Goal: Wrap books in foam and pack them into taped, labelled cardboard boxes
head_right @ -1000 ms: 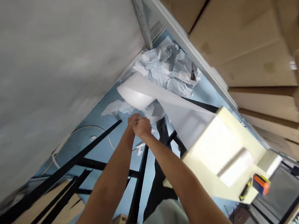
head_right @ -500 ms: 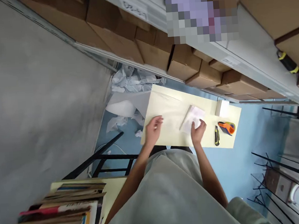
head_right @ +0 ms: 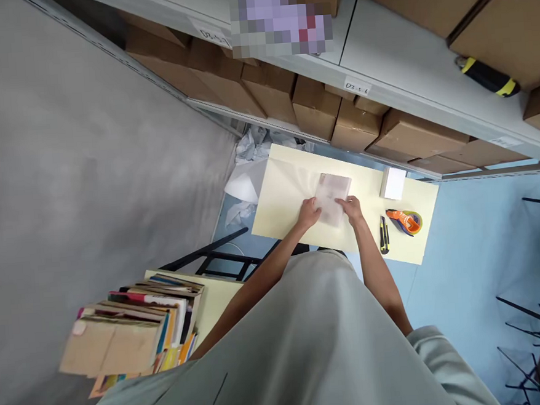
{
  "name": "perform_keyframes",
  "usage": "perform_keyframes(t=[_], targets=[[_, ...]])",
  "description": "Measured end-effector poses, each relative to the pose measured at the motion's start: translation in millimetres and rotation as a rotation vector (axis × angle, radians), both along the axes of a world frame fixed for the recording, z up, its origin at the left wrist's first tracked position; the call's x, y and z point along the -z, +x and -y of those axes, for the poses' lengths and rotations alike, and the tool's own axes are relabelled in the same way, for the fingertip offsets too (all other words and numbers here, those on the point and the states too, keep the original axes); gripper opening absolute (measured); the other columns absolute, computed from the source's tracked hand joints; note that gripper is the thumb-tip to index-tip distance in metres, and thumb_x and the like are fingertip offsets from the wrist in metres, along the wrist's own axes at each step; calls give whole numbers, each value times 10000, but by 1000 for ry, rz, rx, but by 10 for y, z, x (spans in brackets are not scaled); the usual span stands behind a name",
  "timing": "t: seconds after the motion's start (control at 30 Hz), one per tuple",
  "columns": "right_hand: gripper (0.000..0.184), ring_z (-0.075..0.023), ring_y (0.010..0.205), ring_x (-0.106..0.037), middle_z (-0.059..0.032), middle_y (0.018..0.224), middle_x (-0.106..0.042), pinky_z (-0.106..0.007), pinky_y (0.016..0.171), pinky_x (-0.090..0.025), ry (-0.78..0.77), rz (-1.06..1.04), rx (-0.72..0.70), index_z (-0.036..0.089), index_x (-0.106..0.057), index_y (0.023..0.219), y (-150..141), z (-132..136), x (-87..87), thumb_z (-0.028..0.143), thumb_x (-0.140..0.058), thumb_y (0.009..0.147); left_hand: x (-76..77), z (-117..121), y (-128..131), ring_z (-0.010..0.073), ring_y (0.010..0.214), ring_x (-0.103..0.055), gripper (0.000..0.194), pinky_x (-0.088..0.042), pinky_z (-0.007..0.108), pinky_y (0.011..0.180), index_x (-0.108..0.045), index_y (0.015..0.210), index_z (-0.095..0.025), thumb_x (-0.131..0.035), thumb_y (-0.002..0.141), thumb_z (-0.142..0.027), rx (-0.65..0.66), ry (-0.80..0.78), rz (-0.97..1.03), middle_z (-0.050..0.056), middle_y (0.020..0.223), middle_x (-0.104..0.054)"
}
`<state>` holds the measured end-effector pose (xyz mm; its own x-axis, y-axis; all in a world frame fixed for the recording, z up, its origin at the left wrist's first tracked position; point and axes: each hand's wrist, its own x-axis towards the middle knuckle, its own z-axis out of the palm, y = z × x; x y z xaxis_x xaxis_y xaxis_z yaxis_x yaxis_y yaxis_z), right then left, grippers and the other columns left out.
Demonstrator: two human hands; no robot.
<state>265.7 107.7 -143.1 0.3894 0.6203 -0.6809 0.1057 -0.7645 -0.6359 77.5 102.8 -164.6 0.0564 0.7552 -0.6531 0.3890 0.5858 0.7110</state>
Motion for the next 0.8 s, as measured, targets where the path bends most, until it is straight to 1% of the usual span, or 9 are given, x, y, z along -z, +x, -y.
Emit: perform_keyframes(t=[0.1, 0.23, 0.3, 0.4, 0.47, 0.53, 0.63, 0.73, 0.8], targets=[[436, -212, 819, -704, -4, 858, -717, -314, 726, -585, 116, -14, -171, 266, -561, 903, -90, -118, -311, 471, -892, 706, -128, -36, -22, 414, 1439, -651, 508, -460, 534, 1299, -734, 1390, -137, -791, 888, -194, -43, -27, 79, 250, 1500, -684], [218, -263, 974, -760, -79, 1118, -784, -399, 908, -642, 428, 256, -607, 263, -670, 1120, -165, 9, -940, 363, -664, 927, -422, -177, -251, 333, 1322, -726, 461, -595, 465, 1135, -712, 1455, -229, -616, 1092, -497, -198, -30, 307, 159, 1459, -752], [282, -299, 1202, -756, -146, 1308, -765, -436, 1014, -645, 577, 391, -859, 269, -709, 1232, -106, 169, -1247, 282, -559, 993, -619, -224, -430, 344, 1329, -727, 591, -621, 474, 1093, -710, 1451, -236, -479, 1127, -674, -385, -64, 551, 133, 1385, -787], [361, -313, 1461, -668, -166, 1438, -739, -522, 1162, -618, 643, 510, -1114, 310, -765, 1246, 89, 348, -1497, 209, -495, 1028, -884, -124, -658, 384, 1349, -721, 628, -622, 525, 1103, -741, 1401, -238, -513, 1096, -737, -541, -129, 695, 107, 1242, -823], [329, -314, 1501, -654, -158, 1400, -768, -577, 1218, -596, 637, 511, -1196, 326, -787, 1192, 244, 377, -1477, 242, -492, 1075, -976, 60, -738, 395, 1344, -728, 528, -620, 545, 1110, -770, 1349, -236, -564, 1090, -647, -536, -208, 678, 106, 1191, -834], [302, -309, 1499, -663, -152, 1354, -793, -594, 1239, -589, 619, 476, -1225, 321, -793, 1141, 380, 363, -1336, 307, -492, 1124, -971, 274, -760, 393, 1329, -743, 410, -628, 558, 1102, -801, 1257, -221, -569, 1084, -511, -502, -287, 699, 129, 1171, -843], [290, -289, 1482, -674, -143, 1323, -806, -565, 1237, -597, 604, 400, -1231, 314, -785, 1069, 523, 365, -1032, 347, -510, 1155, -820, 495, -704, 356, 1304, -768, 281, -631, 555, 1114, -804, 1114, -236, -577, 1060, -392, -462, -414, 792, 141, 1203, -852], [247, -265, 1433, -701, -126, 1286, -813, -518, 1219, -609, 613, 323, -1260, 318, -771, 1010, 609, 443, -764, 270, -566, 1140, -611, 534, -528, 330, 1328, -763, 263, -621, 527, 1138, -777, 1172, -251, -663, 1053, -455, -407, -529, 802, 132, 1299, -843], [249, -259, 1426, -700, -116, 1270, -813, -512, 1232, -596, 577, 313, -1280, 317, -761, 980, 652, 515, -629, 193, -587, 1109, -490, 515, -346, 345, 1336, -754, 357, -625, 520, 1125, -754, 1232, -235, -750, 1022, -524, -351, -540, 738, 153, 1313, -836]])
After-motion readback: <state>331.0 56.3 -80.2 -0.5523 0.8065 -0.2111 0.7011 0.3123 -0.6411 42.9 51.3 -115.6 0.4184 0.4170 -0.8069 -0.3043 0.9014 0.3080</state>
